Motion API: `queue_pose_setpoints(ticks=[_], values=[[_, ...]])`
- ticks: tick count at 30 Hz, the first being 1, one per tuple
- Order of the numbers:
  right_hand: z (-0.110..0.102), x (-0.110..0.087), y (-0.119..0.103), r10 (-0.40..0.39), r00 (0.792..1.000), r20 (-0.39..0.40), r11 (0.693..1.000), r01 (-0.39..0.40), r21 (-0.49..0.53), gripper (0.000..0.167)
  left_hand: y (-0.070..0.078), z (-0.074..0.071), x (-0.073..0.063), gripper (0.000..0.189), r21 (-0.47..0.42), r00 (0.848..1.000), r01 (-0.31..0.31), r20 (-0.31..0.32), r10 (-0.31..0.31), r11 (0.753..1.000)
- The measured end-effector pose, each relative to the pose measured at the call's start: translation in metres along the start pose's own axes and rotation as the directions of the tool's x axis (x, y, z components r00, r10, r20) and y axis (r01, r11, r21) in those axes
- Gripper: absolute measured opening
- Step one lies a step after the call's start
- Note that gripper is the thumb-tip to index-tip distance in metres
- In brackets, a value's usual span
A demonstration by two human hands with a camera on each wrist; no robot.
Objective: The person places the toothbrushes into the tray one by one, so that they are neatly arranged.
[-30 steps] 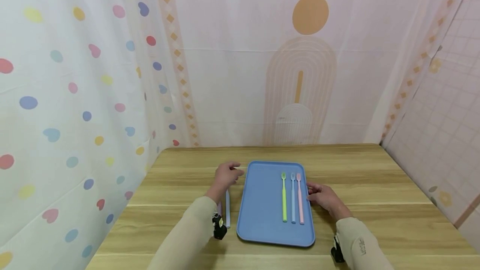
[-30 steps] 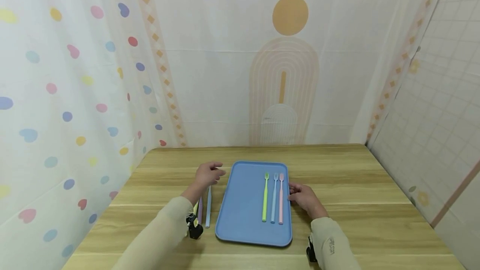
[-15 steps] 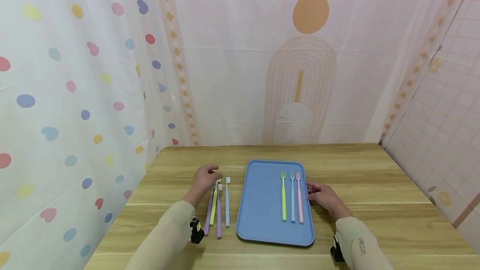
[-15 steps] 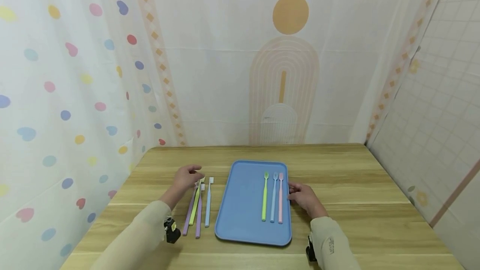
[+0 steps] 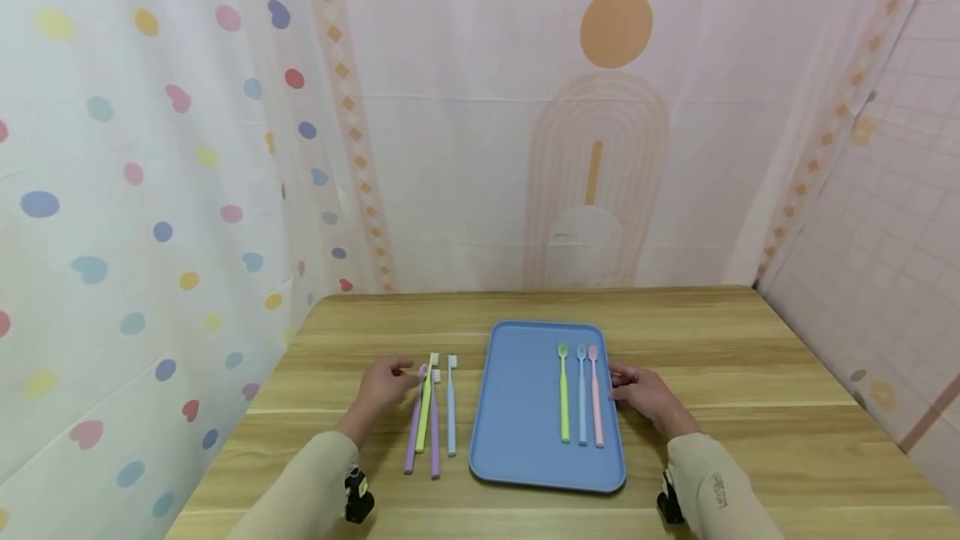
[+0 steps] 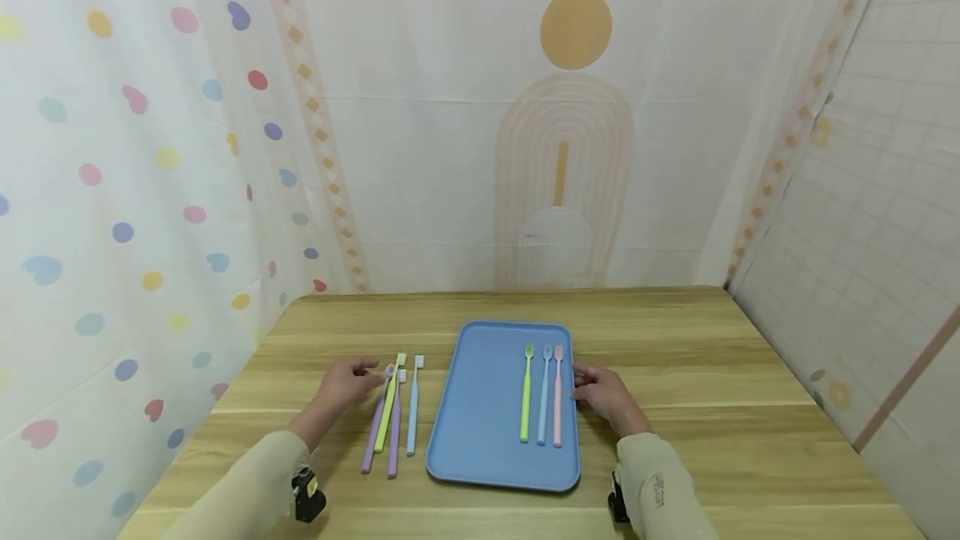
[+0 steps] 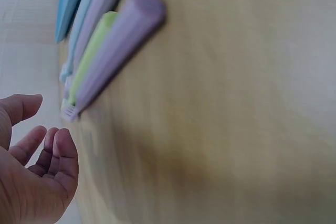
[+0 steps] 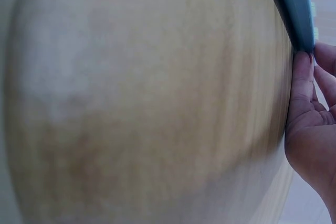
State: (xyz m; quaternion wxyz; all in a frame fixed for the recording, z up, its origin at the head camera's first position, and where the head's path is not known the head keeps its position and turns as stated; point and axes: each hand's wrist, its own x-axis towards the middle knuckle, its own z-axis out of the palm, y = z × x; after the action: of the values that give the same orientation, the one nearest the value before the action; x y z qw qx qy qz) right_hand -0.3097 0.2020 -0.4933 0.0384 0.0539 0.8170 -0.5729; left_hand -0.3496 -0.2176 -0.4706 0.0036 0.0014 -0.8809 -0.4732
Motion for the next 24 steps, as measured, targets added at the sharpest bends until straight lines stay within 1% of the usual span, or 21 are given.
queue_pose_setpoints(ticks=[2, 3, 8, 14, 17, 24], values=[[0.000, 0.000, 0.000, 0.004, 1.000, 0.003, 1.000, -0.004, 0.008, 0.055, -0.004, -0.001, -0.004, 0.042, 0.003, 1.000, 0.003, 0.009, -0.003, 1.000], [0.000, 0.000, 0.000, 0.002, 1.000, 0.007, 1.000, -0.002, 0.006, 0.055, -0.007, 0.000, -0.006, 0.042, -0.001, 1.000, 0.015, 0.011, -0.015, 1.000], [0.001, 0.001, 0.000, -0.003, 1.000, 0.009, 1.000, 0.003, 0.013, 0.055, -0.019, 0.001, -0.013, 0.040, 0.004, 0.999, 0.041, 0.003, -0.041, 0.999], [0.001, 0.002, 0.001, -0.007, 1.000, 0.006, 1.000, 0.006, 0.020, 0.055, -0.021, 0.003, -0.022, 0.039, -0.013, 1.000, 0.029, 0.006, -0.029, 1.000], [0.001, 0.001, 0.000, -0.004, 1.000, 0.006, 1.000, 0.004, 0.020, 0.055, -0.023, 0.004, -0.023, 0.040, -0.012, 1.000, 0.021, 0.006, -0.021, 1.000], [0.000, 0.000, 0.000, -0.005, 1.000, -0.009, 0.999, 0.004, -0.038, 0.054, -0.026, 0.007, -0.021, 0.040, 0.022, 1.000, 0.002, -0.003, -0.002, 1.000]])
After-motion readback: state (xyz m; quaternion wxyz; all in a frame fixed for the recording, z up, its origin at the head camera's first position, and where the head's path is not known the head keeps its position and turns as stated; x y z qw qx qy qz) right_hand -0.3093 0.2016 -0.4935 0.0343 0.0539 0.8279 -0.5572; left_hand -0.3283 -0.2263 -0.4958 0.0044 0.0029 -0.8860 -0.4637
